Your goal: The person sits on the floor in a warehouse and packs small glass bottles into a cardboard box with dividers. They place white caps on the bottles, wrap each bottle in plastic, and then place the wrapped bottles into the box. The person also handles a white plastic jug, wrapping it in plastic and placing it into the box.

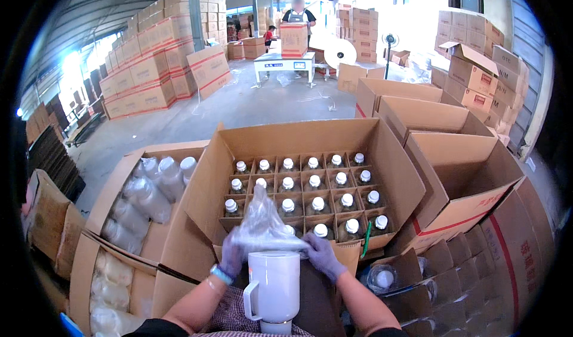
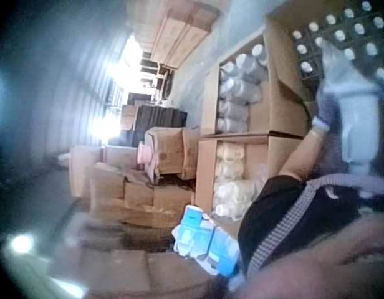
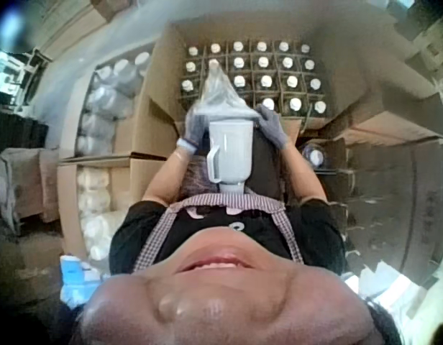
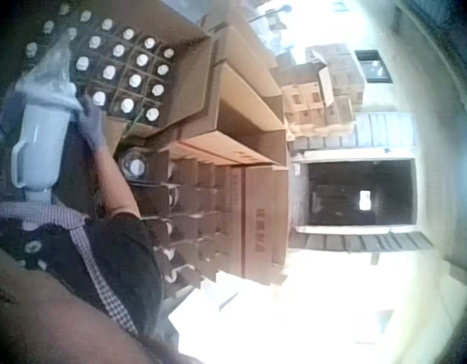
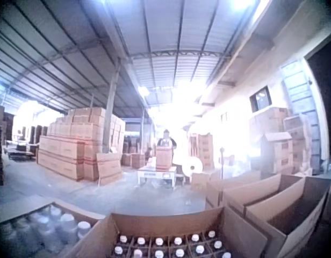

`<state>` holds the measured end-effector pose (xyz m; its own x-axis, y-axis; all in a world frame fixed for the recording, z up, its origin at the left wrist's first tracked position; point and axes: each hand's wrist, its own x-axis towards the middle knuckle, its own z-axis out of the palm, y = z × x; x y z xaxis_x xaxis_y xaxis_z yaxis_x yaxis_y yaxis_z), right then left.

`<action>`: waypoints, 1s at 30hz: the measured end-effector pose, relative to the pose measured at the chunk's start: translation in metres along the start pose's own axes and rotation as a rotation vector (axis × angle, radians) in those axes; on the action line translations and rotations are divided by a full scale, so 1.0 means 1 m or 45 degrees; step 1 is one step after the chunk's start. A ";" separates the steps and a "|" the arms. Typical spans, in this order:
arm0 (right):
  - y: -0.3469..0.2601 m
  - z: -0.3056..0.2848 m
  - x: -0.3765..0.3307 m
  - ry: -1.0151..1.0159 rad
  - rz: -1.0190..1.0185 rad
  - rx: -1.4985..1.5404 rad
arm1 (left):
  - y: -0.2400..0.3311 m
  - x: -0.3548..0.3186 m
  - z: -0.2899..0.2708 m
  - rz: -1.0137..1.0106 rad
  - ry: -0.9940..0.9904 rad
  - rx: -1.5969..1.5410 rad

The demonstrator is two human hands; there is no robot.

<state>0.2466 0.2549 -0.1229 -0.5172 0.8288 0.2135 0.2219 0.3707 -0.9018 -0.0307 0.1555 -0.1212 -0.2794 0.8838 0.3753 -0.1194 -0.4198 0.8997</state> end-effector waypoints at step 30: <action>-0.134 -0.065 -0.321 1.451 -0.301 -0.507 | 0.185 -0.145 0.283 0.686 -1.459 0.968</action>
<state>0.4364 -0.0333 -0.0456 0.3943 0.5421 0.7421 0.5611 0.4976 -0.6615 0.2568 0.0083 0.0539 0.8049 0.4888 0.3366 0.3697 -0.8566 0.3600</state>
